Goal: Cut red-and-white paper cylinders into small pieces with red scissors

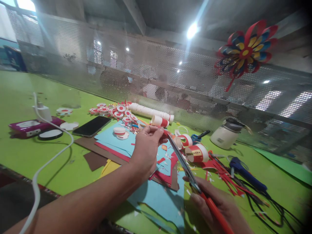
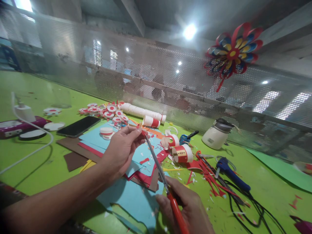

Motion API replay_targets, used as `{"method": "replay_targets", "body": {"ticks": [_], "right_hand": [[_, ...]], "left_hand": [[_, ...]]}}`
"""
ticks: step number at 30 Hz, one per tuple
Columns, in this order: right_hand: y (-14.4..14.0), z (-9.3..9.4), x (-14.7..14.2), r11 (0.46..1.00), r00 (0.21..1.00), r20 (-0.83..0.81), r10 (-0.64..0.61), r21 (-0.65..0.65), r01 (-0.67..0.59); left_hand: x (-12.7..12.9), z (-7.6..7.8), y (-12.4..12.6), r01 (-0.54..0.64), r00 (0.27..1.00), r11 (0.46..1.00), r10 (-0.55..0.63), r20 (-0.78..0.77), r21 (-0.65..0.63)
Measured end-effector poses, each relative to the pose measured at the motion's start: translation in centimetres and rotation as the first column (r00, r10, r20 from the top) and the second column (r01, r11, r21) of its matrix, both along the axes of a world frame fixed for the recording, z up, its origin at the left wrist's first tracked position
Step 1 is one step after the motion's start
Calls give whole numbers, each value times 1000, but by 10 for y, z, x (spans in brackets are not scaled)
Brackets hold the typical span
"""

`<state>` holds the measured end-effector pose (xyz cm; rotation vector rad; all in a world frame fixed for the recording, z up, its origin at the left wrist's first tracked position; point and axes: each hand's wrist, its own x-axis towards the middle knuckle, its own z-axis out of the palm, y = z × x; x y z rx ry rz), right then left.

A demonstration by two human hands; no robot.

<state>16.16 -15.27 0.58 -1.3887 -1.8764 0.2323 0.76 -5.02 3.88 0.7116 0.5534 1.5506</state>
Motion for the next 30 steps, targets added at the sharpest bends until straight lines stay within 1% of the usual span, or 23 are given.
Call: {"method": "replay_targets", "body": {"ticks": [6,11,16,20,24,27,30], "right_hand": [[-1,-2,2,1000,999,40,-23,-7,23],[-1,-4,2,998,998,8,-61,-16,61],[-1,1,-1,998,997,-68,-27,-66,23],[-3,8,-1,987,996,-87,23,-159,-36],[-5,14,5,972,996,-56,71,-219,-82],[-5,16,9,968,995,-10,102,-227,-102],[-6,16,10,971,994,-11,107,-215,-107]], "left_hand": [[0,1,-1,6,1000,1000,-6,-17,-14],[-1,1,0,9,1000,1000,-10,-22,-20],[-2,0,2,11,997,1000,-12,-71,-9],[-7,2,6,1,995,999,3,-104,36],[-14,5,10,56,985,995,-43,-166,77],[-20,7,11,104,975,991,-85,-206,81],[-24,8,11,141,962,985,-114,-250,94]]}}
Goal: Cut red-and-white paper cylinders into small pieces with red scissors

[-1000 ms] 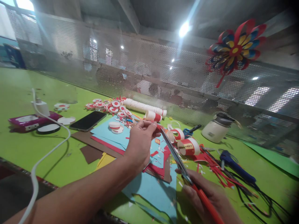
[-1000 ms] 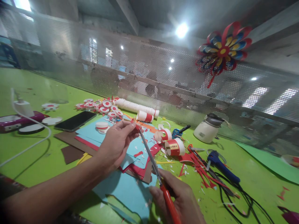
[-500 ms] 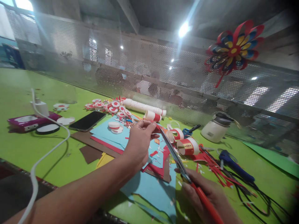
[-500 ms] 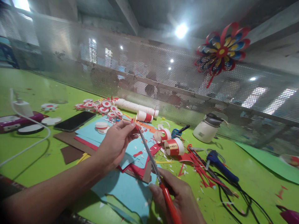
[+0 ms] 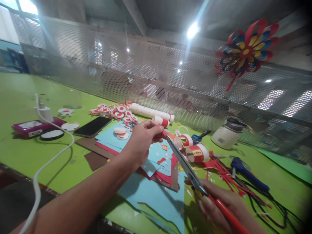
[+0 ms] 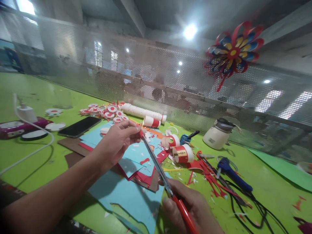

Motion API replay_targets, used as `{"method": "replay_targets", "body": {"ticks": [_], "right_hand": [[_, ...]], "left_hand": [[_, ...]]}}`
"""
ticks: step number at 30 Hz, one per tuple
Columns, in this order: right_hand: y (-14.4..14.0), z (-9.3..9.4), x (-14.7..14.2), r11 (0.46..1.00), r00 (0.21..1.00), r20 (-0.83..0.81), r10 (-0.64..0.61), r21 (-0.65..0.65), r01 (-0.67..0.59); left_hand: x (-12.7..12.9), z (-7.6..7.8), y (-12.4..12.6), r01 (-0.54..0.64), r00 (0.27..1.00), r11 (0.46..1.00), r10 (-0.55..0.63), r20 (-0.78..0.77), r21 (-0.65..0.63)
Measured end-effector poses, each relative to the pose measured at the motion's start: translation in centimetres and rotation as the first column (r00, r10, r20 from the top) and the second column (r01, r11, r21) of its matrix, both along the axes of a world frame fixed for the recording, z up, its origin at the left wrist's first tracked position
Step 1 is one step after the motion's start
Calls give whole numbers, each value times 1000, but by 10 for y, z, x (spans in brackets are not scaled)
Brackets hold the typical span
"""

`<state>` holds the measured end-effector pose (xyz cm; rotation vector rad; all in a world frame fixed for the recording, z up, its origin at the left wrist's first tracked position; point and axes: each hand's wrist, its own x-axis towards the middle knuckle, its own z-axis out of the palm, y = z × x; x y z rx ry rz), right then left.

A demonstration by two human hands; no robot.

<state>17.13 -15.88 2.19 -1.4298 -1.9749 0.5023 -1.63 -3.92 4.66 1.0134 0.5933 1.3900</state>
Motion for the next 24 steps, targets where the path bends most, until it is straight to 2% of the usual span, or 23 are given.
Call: {"method": "replay_targets", "body": {"ticks": [3,5,8,12,18,24], "right_hand": [[-1,0,-2,999,998,-39,-51,10,51],[-1,0,-1,999,999,-27,-43,23,44],[2,2,2,999,999,43,17,34,-19],[4,2,6,994,993,61,105,-19,-104],[0,-2,4,999,999,-23,38,-4,-39],[-2,-2,3,999,1000,16,-16,31,16]], "left_hand": [[-3,1,1,30,999,999,-29,-27,21],[-4,1,1,41,999,999,-40,-37,23],[-4,1,2,44,998,999,-43,-44,25],[-3,1,2,47,998,999,-46,-45,25],[-3,2,2,61,998,997,-60,-34,37],[-5,2,2,71,997,997,-71,-33,28]]}}
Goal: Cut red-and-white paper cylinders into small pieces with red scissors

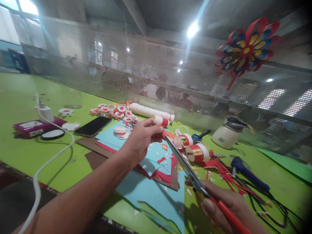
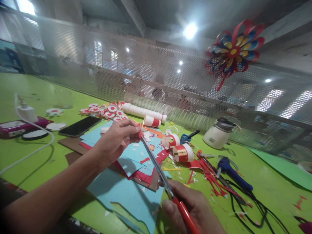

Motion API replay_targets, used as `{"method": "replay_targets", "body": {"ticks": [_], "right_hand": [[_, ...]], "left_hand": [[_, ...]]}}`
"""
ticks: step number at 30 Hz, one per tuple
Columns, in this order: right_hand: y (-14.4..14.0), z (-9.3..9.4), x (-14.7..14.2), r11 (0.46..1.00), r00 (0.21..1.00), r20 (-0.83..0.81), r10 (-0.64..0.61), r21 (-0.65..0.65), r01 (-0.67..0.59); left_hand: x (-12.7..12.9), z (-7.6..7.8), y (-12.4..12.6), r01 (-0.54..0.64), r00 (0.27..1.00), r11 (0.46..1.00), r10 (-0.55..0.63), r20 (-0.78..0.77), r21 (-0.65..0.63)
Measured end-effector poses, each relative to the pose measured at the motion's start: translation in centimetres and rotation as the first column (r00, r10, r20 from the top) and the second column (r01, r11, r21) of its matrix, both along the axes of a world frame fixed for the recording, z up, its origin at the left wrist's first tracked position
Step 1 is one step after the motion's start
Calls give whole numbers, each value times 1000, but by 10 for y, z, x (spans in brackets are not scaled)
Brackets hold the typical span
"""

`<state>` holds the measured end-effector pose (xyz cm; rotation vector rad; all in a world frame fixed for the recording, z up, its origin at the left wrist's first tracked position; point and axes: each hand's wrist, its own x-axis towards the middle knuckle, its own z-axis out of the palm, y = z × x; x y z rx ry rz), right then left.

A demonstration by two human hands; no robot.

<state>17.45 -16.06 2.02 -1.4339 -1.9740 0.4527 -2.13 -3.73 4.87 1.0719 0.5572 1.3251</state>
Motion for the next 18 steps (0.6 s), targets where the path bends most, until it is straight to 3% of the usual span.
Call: {"method": "replay_targets", "body": {"ticks": [7,13,18], "right_hand": [[2,1,5,999,996,84,41,5,-41],[0,-1,2,999,999,44,-13,30,12],[-1,-1,3,999,997,66,39,-20,-37]], "left_hand": [[0,-1,0,0,1000,1000,0,-16,8],[1,0,-1,-6,1000,1000,6,-18,-20],[1,0,0,-8,1000,1000,7,-18,-22]]}}
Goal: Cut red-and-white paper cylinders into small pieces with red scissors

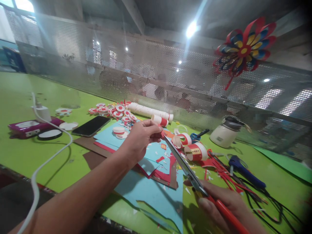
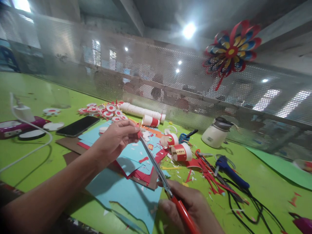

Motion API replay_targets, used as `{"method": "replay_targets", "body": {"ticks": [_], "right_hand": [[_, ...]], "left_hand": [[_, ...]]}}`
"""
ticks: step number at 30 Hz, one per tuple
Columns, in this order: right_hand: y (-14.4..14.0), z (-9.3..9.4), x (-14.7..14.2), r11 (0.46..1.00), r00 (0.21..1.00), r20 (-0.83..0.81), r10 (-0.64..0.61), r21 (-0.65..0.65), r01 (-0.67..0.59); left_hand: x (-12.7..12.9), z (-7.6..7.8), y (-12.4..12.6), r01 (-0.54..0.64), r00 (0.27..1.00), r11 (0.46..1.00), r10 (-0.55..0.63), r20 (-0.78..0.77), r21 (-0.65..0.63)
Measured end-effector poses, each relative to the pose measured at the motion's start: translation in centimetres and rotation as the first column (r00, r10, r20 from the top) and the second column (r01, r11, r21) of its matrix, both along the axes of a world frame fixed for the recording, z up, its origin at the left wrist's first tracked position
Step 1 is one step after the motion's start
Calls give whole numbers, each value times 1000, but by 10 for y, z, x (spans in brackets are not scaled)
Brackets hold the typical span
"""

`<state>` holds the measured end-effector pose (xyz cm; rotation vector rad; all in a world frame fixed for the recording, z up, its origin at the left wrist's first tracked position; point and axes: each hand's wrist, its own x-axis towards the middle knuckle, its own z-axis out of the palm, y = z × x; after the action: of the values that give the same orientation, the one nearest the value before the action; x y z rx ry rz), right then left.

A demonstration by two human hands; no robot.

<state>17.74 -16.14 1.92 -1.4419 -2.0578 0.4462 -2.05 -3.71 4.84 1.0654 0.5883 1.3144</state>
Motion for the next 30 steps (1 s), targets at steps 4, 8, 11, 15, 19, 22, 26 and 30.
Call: {"method": "replay_targets", "body": {"ticks": [4,8,11,15,19,22,26,30], "right_hand": [[2,1,2,999,998,61,-27,29,26],[5,4,1,999,996,90,26,22,-28],[4,6,-1,995,990,101,94,10,-96],[2,6,-4,997,995,69,69,17,-70],[4,7,-4,998,997,47,66,-7,-66],[6,9,-3,996,997,23,79,-34,-79],[5,9,-3,990,996,-48,68,-119,-74],[3,6,-6,993,995,-99,28,-113,-39]], "left_hand": [[2,-1,-1,-10,1000,1000,10,-7,2],[4,-2,0,-70,997,997,70,-15,11],[3,-2,3,-107,994,994,108,23,-9],[0,-3,5,-100,994,995,101,49,-16],[1,-2,3,-99,994,995,100,53,-23],[1,-1,2,-89,994,995,92,67,-44],[2,-1,1,-77,995,996,80,62,-44],[3,-1,-1,-61,996,998,63,56,-35]]}}
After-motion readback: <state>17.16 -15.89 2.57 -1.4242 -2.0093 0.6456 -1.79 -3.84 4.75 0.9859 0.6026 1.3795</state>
